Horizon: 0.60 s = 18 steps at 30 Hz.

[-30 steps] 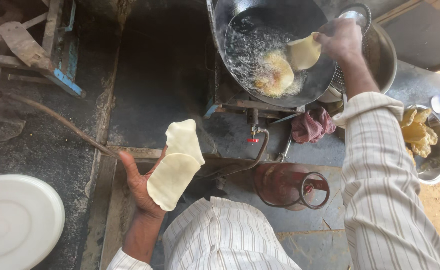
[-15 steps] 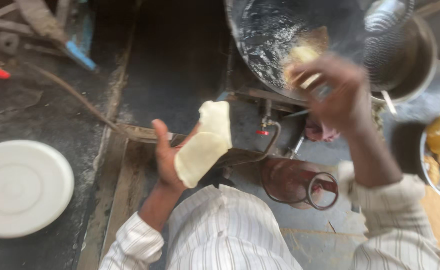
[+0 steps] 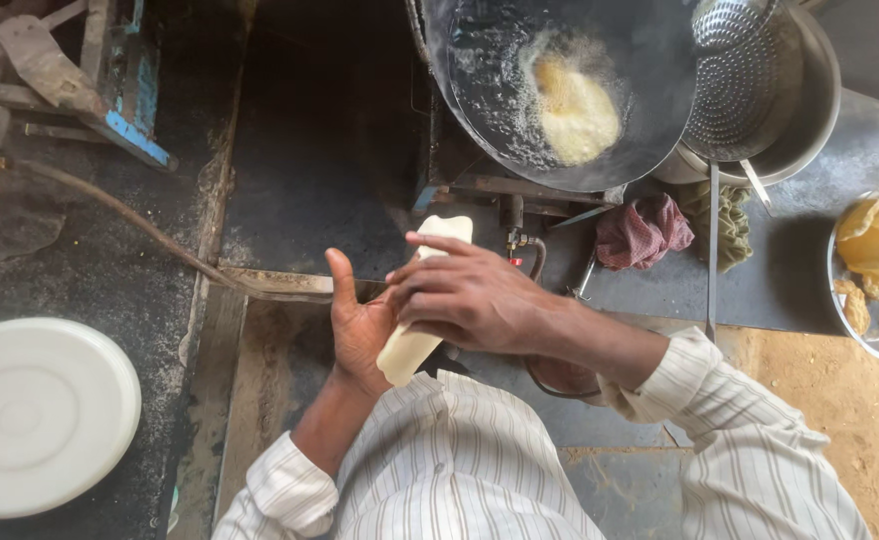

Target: The person fries puffed breads at a gas stove: they take rolled raw dough pieces, drop each into hot oil in a wok, press and turn them with a slotted skimmer, and transfer the fried puffs to a bowl. At the end they carry the bowl to a counter and place the fried breads onto a compartment metal tray lined with plastic over newspaper.

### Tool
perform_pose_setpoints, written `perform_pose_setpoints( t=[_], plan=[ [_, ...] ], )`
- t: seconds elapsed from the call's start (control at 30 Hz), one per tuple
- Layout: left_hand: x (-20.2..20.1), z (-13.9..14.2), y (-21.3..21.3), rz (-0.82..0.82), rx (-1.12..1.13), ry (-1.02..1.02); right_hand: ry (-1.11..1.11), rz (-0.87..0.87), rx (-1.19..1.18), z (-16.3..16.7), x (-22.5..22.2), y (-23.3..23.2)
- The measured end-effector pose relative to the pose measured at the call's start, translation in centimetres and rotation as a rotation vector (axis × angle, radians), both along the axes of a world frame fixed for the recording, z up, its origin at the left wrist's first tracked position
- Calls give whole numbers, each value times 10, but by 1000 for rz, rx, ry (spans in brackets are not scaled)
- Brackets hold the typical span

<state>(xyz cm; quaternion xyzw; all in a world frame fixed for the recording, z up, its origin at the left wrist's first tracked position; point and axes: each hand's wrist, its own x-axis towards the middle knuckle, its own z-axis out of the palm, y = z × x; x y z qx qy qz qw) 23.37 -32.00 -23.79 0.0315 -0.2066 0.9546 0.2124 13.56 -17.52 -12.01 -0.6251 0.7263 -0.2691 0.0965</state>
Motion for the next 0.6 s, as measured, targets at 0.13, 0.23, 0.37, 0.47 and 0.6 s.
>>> perform_pose_setpoints(
  t=[0.13, 0.23, 0.37, 0.47, 0.6],
  plan=[
    [-7, 15, -1, 64, -150, 36, -114, -12, 32, 18, 4, 15],
    [-16, 27, -10, 121, -158, -47, -281, -132, 90, 42, -3, 33],
    [-18, 35, -38, 194, -186, -31, -336, -301, 43, 70, -42, 59],
    [-15, 35, -61, 211, -133, -9, -326, -620, 6, 82, -83, 71],
    [-8, 33, -77, 216, -101, -14, -298, -805, 67, 77, -142, 75]
  ],
)
